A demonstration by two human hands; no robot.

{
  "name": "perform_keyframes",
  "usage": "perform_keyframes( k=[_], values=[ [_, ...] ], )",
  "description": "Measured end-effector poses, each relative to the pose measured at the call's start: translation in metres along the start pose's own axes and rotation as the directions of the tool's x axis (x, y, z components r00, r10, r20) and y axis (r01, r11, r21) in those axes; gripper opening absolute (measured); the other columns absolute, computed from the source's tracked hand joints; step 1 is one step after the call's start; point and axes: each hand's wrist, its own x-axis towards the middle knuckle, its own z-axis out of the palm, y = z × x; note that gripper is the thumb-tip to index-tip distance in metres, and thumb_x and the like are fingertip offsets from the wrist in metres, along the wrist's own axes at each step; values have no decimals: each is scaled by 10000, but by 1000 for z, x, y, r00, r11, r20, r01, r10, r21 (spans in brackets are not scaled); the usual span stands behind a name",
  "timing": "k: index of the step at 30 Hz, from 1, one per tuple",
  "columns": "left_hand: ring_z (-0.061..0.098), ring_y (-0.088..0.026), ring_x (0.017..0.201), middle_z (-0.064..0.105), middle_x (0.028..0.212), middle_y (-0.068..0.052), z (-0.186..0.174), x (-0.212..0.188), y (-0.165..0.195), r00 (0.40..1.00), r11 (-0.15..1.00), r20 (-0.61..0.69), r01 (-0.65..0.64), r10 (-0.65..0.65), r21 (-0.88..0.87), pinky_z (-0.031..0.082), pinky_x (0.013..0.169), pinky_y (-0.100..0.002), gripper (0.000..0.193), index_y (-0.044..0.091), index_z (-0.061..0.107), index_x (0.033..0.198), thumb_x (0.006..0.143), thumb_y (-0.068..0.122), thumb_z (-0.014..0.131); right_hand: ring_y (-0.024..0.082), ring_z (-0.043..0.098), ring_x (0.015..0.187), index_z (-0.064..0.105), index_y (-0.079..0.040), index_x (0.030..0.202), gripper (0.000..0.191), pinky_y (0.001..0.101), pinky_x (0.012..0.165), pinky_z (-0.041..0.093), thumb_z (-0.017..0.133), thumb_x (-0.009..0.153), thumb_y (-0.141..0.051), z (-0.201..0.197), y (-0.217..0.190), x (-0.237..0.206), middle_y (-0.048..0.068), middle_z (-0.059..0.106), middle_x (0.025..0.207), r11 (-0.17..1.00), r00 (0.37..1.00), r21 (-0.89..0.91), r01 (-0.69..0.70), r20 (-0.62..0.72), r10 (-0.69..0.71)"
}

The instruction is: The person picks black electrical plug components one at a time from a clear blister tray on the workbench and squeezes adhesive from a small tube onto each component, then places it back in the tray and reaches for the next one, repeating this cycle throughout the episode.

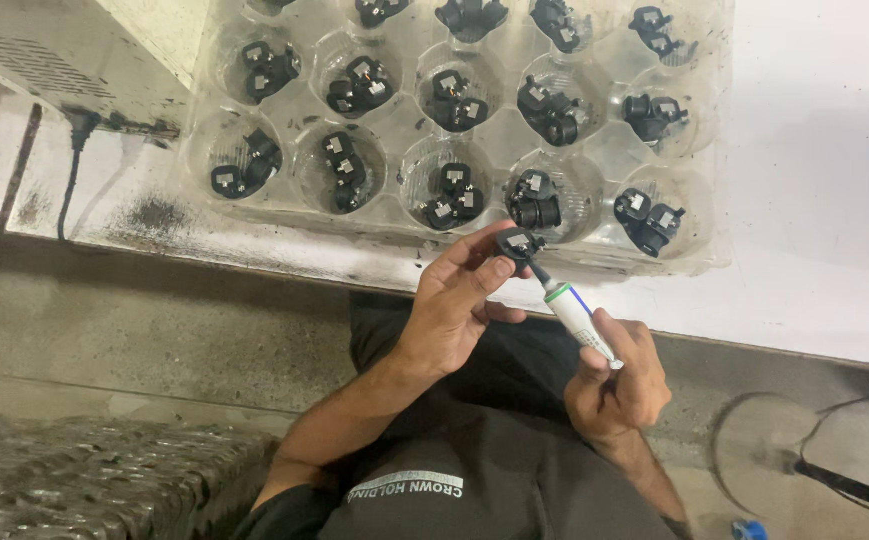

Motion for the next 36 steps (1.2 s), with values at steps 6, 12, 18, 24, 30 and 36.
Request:
perform_keyframes(
  k=[6, 12, 18, 24, 30, 36],
  values=[
    [654, -151, 1079, 665, 1163, -70, 2, -4, -2, 999, 999, 24, 33, -33, 27, 646, 620, -318, 431, -9, 586, 1376, 1020, 203, 700, 251, 671, 793, 626, 69, 1236, 274, 306, 646, 523, 579, 1130, -179, -4, -3, 1, 197, 669, 906, 1000, 999, 19, 24, -39, -23],
    [653, -152, 1007, 630, 1055, -47, 0, -7, -3, 999, 998, 4, 35, -35, 59, 611, 553, -299, 413, 27, 568, 1340, 1001, 208, 721, 206, 667, 751, 618, 87, 1242, 319, 282, 609, 498, 578, 1114, -203, -5, 3, -3, 192, 682, 876, 999, 1000, 31, 10, -20, -9],
    [653, -143, 966, 610, 1030, -30, 1, -3, -1, 999, 999, -20, 27, -26, 25, 597, 548, -293, 411, 62, 544, 1339, 994, 187, 729, 208, 676, 820, 581, 83, 1365, 444, 286, 692, 533, 540, 1163, -311, -1, 10, -15, 205, 687, 985, 982, 983, 146, -121, -121, 139],
    [649, -140, 937, 618, 1005, -29, 0, 1, -4, 1000, 1000, -10, 3, -3, 18, 587, 538, -285, 380, 50, 594, 1325, 996, 187, 725, 221, 717, 909, 525, 107, 1428, 558, 306, 774, 605, 582, 1141, -368, -4, 17, -17, 225, 706, 1062, 890, 926, 338, -306, -110, 360],
    [672, -150, 907, 663, 1003, -56, -4, 7, -13, 1000, 999, -23, -4, 5, 45, 590, 537, -288, 334, 20, 598, 1256, 993, 170, 740, 238, 703, 940, 533, 89, 1419, 447, 311, 821, 569, 592, 1159, -270, -3, 13, -14, 227, 690, 1082, 943, 967, 257, -211, -83, 239],
    [682, -145, 913, 676, 1020, -58, -7, 7, -15, 999, 997, -48, -3, 6, 72, 596, 541, -287, 333, 7, 599, 1244, 986, 169, 734, 269, 671, 876, 578, 63, 1308, 259, 312, 715, 530, 623, 1101, -85, -2, 14, -3, 239, 665, 994, 999, 999, 26, -29, -17, 29]
  ],
)
